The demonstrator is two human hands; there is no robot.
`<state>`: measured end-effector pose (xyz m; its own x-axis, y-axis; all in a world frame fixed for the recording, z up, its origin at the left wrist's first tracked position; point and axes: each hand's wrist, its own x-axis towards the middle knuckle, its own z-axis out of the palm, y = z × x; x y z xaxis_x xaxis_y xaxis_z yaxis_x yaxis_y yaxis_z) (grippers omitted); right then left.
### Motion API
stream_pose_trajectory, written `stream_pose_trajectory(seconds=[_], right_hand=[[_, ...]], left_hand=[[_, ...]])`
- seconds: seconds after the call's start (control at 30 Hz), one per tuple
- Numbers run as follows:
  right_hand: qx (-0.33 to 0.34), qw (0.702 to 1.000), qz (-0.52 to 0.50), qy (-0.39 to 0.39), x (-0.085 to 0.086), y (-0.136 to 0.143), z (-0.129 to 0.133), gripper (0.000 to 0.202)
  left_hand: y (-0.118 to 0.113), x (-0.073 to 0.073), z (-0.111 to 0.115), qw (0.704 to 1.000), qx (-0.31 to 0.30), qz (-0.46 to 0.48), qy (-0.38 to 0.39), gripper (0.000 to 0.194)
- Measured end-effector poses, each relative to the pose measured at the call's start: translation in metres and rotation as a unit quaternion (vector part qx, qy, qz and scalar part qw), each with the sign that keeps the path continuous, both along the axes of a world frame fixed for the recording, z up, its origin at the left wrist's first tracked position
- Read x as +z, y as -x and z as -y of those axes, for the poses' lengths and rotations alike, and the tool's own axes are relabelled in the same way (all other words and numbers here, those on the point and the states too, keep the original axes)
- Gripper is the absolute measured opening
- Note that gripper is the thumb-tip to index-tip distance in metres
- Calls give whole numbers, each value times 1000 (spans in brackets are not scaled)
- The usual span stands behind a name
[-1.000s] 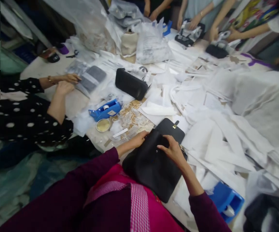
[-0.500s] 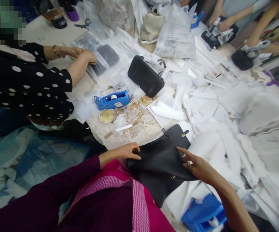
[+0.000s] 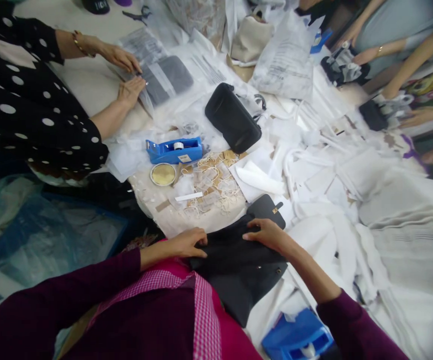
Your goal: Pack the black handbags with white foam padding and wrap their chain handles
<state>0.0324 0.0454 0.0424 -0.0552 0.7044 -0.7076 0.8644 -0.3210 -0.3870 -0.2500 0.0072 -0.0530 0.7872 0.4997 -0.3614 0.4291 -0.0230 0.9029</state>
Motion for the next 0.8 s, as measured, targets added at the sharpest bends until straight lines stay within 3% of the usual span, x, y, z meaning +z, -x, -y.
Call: stream_pose_trajectory(seconds=[0.1,0.2,0.37,0.47,0.57,0.8], right_hand=[[-3,997,-47,56,6,-29,18,58],[28,995,-58,71,8,-40,21,71],[176,982,69,23,1,-19,6,44],[239,962,133,-25,2,-4,3,23],[244,954,155,-85,5,1,8,11],[209,935,61,-281,2,-14,38,14]], left_hand=[[4,0,6,1000,-10,13,-2,43],[4,5,8,1000,-26,13,-4,50],[-3,15,8,999,-48,-16,-9,42],[-6,18,9,998,-52,-33,-8,37],[-6,18,12,997,-45,-53,-23,30],[0,1,21,998,-21,-51,-32,17]])
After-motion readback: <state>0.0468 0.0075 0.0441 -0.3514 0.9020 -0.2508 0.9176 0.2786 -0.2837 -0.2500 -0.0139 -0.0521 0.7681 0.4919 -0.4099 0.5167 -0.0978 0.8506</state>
